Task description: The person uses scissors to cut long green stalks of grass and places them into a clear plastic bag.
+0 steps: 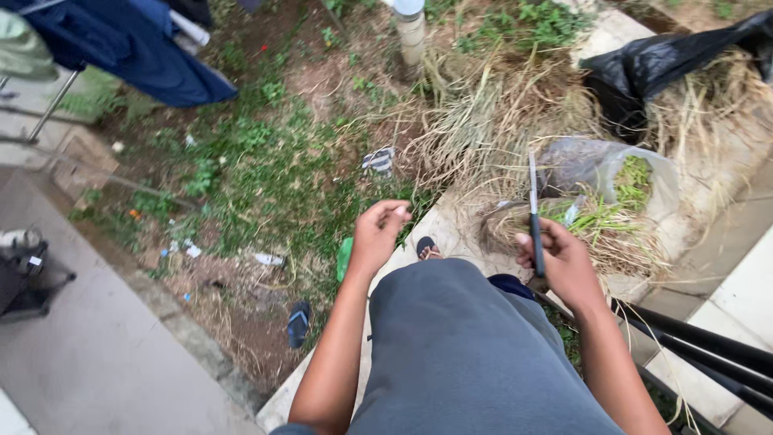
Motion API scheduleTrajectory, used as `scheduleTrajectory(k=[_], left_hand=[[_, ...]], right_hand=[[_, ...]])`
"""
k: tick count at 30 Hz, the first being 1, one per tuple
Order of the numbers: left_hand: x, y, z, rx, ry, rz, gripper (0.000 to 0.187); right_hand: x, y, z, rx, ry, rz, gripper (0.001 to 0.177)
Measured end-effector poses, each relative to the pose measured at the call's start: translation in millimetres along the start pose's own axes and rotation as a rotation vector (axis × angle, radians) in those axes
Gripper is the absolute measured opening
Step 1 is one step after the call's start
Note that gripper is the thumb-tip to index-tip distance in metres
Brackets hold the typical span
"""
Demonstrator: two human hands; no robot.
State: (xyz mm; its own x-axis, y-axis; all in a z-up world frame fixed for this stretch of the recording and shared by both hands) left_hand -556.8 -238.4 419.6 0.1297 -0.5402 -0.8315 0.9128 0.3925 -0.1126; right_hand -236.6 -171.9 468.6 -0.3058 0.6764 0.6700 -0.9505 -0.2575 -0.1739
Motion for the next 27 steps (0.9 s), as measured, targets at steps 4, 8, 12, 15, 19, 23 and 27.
scheduleTrajectory(k=[4,8,12,15,19,23,27], left_hand=[[-9.1,26.5,14.8,0.030,0.103,-0.070,0.018],[-1.0,47.5,42.8,0.031,0.035,0.011,0.017],[8.1,72.9,79.6,0.021,0.053,0.030,0.016],[17.2,89.1,100.8,0.006,0.013,0.019,0.014],[32.4,101.4,136.5,-0.039,0.000,0.030,0.014],[32.9,99.5,159.2,-0.074,0.033,-0.005,0.013],[36.6,92.0,177.4,-0.137,-0.046,-0.003,0.014]], right_hand=[[-15.2,-21.3,13.3,0.018,-0.030,0.030,0.041],[-32.8,-46.2,25.9,0.040,-0.040,0.032,0.039],[-47.4,-70.7,38.7,0.109,-0.055,0.016,0.039],[-56.5,-80.8,47.3,0.128,-0.045,0.038,0.042],[-65.7,-89.0,59.3,0.185,-0.061,0.093,0.040],[-71.9,-88.8,64.7,0.271,-0.018,0.093,0.036],[-80.2,-88.1,66.5,0.327,0.000,0.075,0.036]])
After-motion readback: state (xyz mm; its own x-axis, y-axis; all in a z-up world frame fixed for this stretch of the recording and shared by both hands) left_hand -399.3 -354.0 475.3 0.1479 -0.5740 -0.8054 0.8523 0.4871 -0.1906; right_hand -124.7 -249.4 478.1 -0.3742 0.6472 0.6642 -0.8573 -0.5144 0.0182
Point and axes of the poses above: each hand's wrist, its own z-axis away from the middle knuckle, its own y-axis out of the palm, x = y × z, the point moved 5 cm from there along -z, towards the middle knuckle, and after that the axes turned 5 degrees about -x, right-handed, at the moved point
